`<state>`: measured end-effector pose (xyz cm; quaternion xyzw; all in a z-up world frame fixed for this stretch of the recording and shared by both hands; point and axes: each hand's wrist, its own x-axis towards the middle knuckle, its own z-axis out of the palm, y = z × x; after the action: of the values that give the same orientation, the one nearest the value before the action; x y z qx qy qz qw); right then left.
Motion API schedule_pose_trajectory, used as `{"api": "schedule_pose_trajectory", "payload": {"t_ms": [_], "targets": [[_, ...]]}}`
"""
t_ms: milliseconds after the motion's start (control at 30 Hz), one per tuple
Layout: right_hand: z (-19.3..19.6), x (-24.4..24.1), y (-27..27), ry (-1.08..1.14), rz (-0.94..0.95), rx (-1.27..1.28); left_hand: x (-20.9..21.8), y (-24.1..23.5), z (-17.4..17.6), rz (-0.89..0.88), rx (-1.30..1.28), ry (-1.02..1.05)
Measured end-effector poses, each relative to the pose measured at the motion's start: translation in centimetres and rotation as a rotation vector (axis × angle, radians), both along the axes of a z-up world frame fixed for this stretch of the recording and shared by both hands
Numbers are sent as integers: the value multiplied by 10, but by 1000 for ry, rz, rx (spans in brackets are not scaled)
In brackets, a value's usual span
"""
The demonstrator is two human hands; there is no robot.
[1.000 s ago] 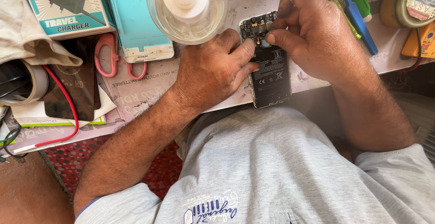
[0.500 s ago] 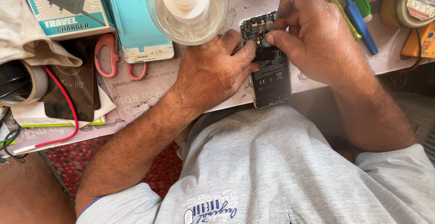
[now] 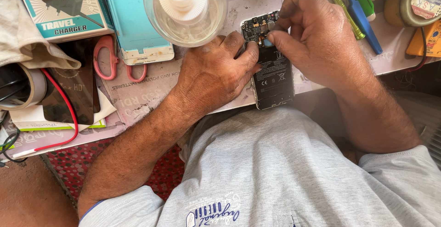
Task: The person uses a small screwdriver to remove screws from a disassembled smartphone, then places a blue plastic cover over the internal components and aligns the back casing. The person handles the phone, screwdriver, and cover throughout the sequence.
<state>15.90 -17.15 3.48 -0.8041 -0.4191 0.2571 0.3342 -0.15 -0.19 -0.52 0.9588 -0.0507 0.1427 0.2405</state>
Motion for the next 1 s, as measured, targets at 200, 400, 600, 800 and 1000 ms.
{"api": "schedule_pose_trajectory", "payload": {"t_ms": [200,400,600,800,1000], "targets": [[1,2,-9,1,-33,0,1,0,2,-15,-1,-11],[-7,-2,-19,111,-79,-12,1,0,2,-19,17,0],[-12,-4,-24,150,-94,34,3,-1,2,-21,14,-6],[-13,-4,-26,179,-127,16,4,-2,1,-37,23,-24],[-14,-8,-30,116,-122,92,4,-2,3,-25,-7,-28]]}}
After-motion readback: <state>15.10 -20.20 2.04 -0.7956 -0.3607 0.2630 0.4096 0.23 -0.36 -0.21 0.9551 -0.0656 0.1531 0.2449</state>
